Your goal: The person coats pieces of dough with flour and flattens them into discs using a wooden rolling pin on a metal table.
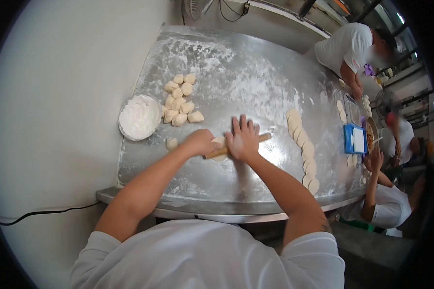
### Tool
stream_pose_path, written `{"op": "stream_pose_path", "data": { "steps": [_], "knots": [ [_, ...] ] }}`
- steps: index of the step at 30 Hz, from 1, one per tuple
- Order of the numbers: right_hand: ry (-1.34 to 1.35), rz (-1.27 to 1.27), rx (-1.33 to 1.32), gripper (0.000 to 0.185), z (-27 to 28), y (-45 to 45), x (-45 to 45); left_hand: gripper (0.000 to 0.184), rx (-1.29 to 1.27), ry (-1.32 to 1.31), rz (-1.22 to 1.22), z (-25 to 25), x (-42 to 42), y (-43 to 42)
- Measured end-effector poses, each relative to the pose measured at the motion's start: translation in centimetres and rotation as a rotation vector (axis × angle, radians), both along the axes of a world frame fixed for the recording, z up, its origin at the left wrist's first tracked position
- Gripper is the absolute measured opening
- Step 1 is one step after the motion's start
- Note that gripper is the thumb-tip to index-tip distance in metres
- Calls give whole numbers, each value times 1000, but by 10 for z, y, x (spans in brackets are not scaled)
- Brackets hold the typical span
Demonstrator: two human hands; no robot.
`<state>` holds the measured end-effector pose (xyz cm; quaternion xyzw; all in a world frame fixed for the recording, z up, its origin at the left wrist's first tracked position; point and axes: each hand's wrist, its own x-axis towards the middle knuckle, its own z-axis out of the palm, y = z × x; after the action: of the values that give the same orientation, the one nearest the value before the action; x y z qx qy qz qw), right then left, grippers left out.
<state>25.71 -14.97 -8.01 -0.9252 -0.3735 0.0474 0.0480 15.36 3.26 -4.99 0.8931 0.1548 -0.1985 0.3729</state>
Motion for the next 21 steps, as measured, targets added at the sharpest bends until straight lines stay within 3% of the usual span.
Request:
{"op": "stream_pose_path", "data": {
  "steps": [4,7,10,13,16,18,21],
  "knots": [
    [-35,-125,176,68,-10,40,21,41,99,-133,58,-27,4,2],
    [-6,-40,149,63,-11,-2,-1,34,41,-162,122,-26,3,3],
    [60,99,44,56,-2,-71,-38,31,-169,-133,140,-56,7,13],
    [135,221,-48,56,20,-102,-51,28,-317,224,37,-39,8,24],
    [151,219,-58,59,18,-78,-49,35,-90,310,-198,6,6,19],
    [140,106,-30,69,8,-38,-44,39,10,231,-159,23,3,11],
    [66,-37,74,71,3,24,-21,44,187,45,-207,-12,0,5]
  ]
}}
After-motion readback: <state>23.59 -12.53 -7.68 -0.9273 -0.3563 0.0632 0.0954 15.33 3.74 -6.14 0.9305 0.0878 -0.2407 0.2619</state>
